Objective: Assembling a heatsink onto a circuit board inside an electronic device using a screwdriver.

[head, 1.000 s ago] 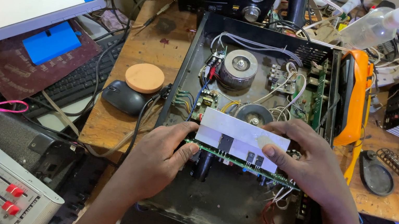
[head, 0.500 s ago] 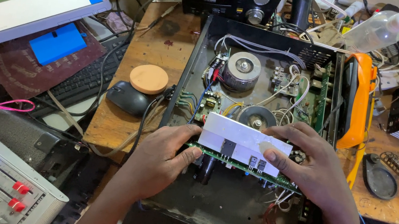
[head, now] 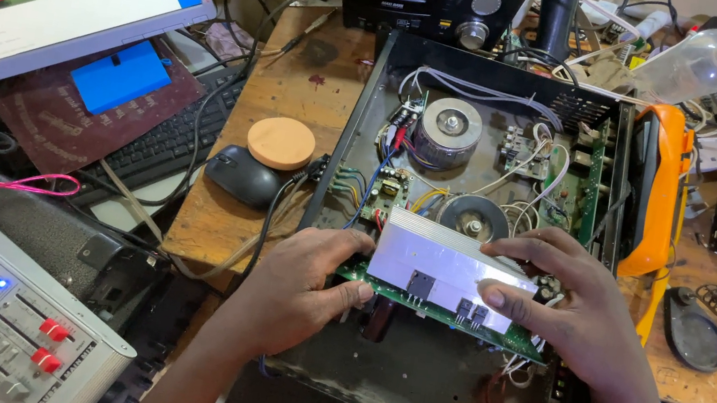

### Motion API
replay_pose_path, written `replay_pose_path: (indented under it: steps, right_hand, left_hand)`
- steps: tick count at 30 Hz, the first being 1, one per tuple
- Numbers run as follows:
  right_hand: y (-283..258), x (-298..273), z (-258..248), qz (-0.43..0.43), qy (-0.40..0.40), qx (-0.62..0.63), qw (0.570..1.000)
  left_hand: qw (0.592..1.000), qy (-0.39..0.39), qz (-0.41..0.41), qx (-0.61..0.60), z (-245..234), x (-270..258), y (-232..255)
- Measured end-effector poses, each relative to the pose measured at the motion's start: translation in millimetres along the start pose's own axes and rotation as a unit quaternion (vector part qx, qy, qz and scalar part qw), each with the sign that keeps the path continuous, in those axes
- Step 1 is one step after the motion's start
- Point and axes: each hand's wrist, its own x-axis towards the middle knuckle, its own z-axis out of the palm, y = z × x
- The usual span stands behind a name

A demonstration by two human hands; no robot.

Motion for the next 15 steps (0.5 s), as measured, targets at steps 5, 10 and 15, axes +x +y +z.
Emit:
replay_pose_path:
  steps: [5, 10, 15]
  right_hand:
    - [2.6, 0.3, -1.6, 0.008, -0.015, 0.018, 1.0]
    - [5.4, 0.2, -1.2, 0.008, -0.014, 0.02, 1.0]
    - [6.5, 0.4, -1.1, 0.001, -0.016, 0.021, 1.0]
  left_hand:
    - [0.999, 0.009, 0.032, 0.013, 2.3, -0.6, -6.5]
    - [0.999, 0.003, 0.031, 0.026, 2.7, -0.5, -7.4]
    - [0.999, 0.004, 0.03, 0.023, 4.2, -0.3, -9.6]
